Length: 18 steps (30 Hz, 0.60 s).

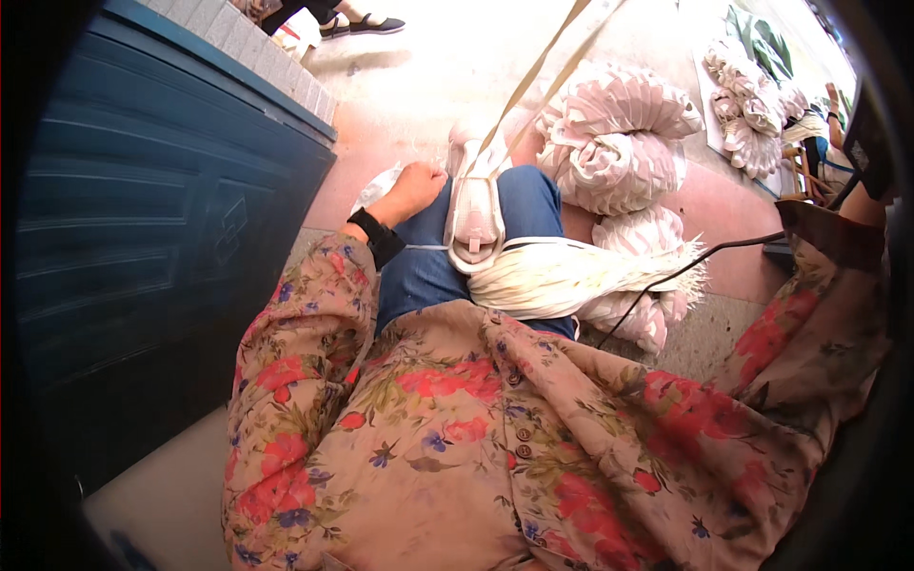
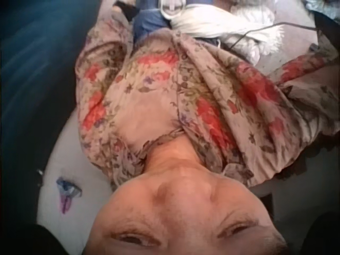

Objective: The recorder is lacing a white athletic shoe by hand, pulling laces through eyelets and organizing bunches of laces.

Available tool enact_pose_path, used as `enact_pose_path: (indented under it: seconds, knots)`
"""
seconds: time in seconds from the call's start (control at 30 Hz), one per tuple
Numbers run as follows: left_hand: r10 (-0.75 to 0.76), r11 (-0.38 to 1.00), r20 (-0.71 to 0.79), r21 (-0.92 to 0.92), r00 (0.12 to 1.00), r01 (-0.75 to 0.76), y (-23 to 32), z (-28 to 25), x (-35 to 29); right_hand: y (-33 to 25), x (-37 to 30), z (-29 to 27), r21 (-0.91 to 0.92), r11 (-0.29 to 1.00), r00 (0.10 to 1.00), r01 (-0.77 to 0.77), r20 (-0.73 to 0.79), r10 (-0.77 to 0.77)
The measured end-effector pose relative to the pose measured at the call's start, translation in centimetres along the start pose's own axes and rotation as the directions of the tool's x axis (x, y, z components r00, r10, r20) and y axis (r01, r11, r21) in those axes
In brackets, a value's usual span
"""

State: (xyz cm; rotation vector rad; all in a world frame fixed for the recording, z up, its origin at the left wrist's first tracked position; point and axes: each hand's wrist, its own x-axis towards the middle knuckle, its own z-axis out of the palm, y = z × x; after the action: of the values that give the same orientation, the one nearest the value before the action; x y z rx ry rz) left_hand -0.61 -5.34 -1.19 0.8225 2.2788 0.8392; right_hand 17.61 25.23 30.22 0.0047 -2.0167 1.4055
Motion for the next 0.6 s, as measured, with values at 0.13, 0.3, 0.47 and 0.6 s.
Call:
enact_pose_path:
  seconds: [0.13, 0.3, 0.47, 0.6]
  knots:
    - [0.242, 0.897, 0.055, 0.367, 0.969, -0.245, 1.1, 1.9, 0.8, 0.1, -0.4, -0.1, -0.006, 1.000, 1.000, -0.016, 0.004, 0.016]
    - [0.197, 0.785, 0.146, 0.568, 0.969, -0.245, 3.2, 1.3, 0.6, 0.4, -0.4, -0.6, -0.018, 1.000, 1.000, -0.019, -0.001, 0.019]
    - [0.303, 0.757, 0.120, 0.573, 0.945, -0.315, 4.3, 0.9, 0.8, 0.5, -0.5, -0.7, -0.027, 0.999, 1.000, -0.027, -0.006, 0.027]
    - [0.442, 0.746, -0.045, 0.574, 0.896, -0.339, 3.6, 1.3, 0.3, 1.7, -1.2, 0.2, -0.015, 0.999, 0.999, -0.042, 0.016, 0.042]
